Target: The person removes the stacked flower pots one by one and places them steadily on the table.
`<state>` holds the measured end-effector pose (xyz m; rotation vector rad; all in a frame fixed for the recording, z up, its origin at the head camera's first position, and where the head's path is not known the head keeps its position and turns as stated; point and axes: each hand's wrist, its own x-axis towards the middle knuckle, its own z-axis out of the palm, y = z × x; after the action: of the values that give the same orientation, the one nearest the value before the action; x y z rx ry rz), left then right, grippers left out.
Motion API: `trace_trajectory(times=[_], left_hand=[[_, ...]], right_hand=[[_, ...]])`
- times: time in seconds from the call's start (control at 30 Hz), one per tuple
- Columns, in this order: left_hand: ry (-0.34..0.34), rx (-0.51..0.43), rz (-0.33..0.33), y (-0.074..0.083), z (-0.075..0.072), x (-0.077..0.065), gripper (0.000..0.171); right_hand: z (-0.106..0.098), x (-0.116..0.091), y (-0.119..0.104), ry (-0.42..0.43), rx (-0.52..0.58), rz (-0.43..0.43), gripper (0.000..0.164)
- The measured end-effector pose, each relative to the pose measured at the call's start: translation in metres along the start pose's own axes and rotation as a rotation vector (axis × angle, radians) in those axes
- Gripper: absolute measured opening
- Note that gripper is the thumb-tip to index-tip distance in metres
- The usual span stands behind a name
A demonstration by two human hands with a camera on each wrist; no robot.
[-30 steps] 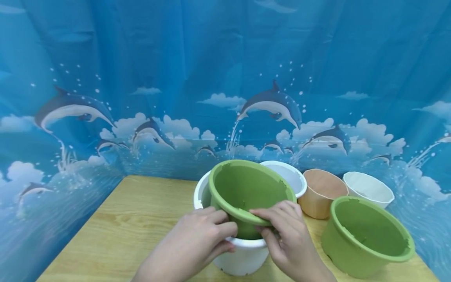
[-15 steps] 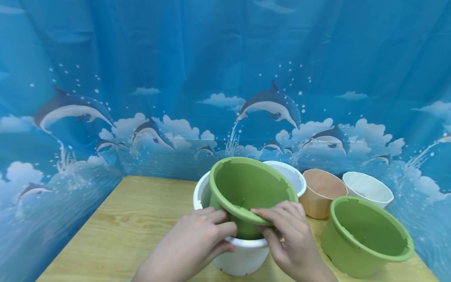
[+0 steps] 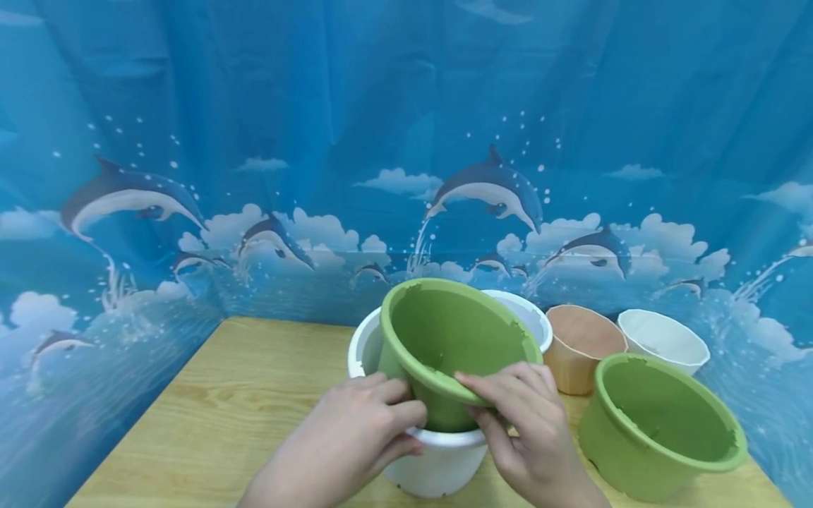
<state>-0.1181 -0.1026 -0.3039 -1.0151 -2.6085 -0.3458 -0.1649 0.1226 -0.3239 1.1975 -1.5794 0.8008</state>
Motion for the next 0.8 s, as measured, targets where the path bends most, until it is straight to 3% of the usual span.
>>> trace_trajectory(times=[0.8], left_hand=[[-0.036,0.002,-0.003,-0.0017,0.0005,0.0009,0.013]], right_hand=[[-0.0012,-0.0040,-0.0019,0.019,0.010,0.059,0.026]])
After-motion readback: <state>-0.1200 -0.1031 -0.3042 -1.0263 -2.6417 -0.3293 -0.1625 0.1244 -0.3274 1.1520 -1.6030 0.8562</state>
